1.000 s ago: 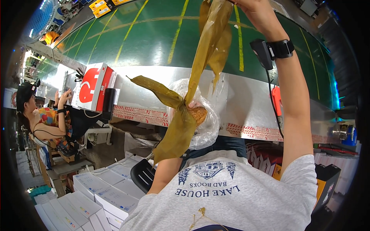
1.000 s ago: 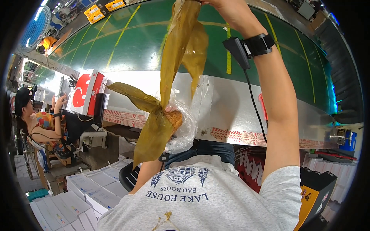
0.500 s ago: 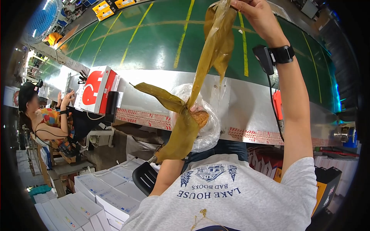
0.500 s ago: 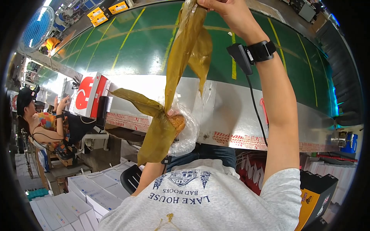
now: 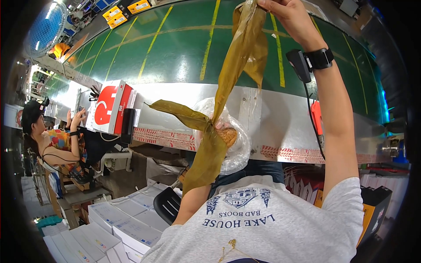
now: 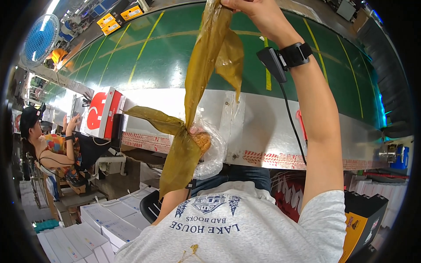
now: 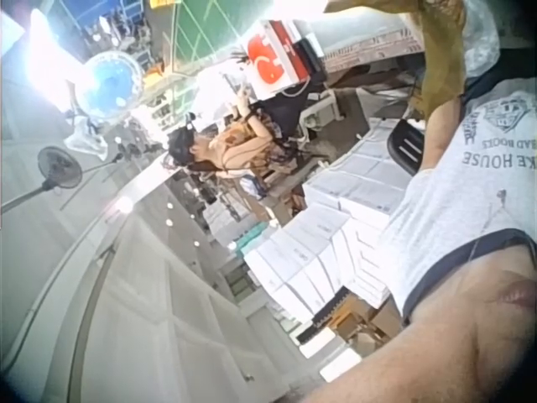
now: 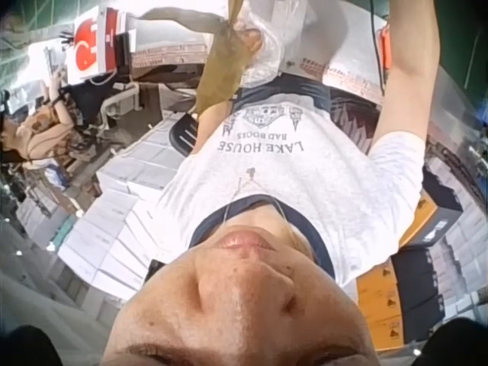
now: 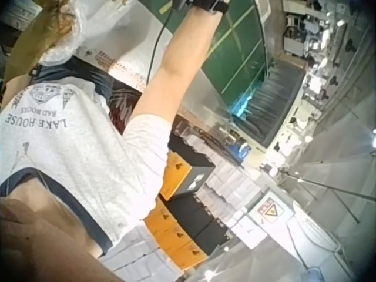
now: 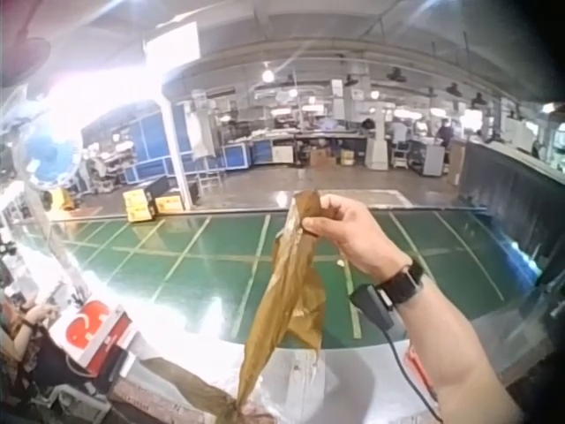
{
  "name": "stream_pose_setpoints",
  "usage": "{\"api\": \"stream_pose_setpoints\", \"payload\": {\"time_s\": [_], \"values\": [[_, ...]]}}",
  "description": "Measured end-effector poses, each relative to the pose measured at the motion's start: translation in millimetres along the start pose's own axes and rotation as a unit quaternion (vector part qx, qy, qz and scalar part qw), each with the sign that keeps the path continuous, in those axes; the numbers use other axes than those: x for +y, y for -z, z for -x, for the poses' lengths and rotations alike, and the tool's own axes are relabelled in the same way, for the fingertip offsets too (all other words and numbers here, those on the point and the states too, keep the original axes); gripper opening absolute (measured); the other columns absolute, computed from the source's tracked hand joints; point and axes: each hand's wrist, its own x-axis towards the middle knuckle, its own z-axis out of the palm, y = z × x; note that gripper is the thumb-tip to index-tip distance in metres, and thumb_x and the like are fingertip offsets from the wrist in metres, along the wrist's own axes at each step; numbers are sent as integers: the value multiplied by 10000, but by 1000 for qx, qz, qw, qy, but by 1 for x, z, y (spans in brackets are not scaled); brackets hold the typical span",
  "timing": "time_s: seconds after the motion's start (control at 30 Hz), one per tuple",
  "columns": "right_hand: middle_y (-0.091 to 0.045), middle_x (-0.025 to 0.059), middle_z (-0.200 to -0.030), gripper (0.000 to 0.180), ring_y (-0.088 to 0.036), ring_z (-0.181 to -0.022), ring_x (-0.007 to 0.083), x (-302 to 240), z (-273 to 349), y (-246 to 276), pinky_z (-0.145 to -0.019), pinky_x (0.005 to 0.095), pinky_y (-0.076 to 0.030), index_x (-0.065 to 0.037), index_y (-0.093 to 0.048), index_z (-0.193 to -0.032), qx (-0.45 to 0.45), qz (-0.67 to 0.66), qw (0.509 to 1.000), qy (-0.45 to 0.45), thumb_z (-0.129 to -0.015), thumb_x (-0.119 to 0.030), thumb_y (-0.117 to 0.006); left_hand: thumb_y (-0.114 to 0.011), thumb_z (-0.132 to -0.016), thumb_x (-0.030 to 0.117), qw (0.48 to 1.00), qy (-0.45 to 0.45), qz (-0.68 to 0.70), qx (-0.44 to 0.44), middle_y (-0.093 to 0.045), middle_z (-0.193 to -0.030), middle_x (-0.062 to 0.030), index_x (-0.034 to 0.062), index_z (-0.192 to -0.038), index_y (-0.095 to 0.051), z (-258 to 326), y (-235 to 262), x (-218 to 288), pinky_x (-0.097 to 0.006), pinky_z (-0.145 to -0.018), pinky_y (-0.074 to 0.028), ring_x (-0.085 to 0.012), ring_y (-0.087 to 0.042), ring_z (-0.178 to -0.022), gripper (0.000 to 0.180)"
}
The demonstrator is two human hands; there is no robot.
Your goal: Unwrapping a sticky rice dumpling (zongzi) from its bamboo leaves.
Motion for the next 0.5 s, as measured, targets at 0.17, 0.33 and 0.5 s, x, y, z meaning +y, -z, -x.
{"api": "stream_pose_setpoints", "payload": {"time_s": [0.17,0.33,0.5], "values": [[-625,6,-904,119,-558,-818,85,-1,1,1,-768,245,-448,-27,-609,-966,18,35,999,-2,-872,-94,-636,-533,-909,274,996,7,-68,52,-518,-912,-66,81,-1082,-589,9,-7,1,-417,-899,-425,-242,-485,-977,265],[-618,-6,-892,114,-544,-803,74,2,-2,3,-756,237,-440,-31,-608,-955,20,58,998,6,-870,-100,-640,-540,-902,263,993,-37,-70,83,-505,-918,-67,47,-1052,-576,2,-14,-1,-410,-841,-459,-237,-486,-963,265],[-616,-11,-883,114,-539,-796,70,6,-3,3,-750,234,-436,-35,-609,-953,17,55,998,1,-867,-102,-645,-520,-948,228,973,-15,-209,93,-570,-1030,-81,29,-1141,-542,4,-26,-1,-353,-893,-453,-217,-526,-986,278]]}}
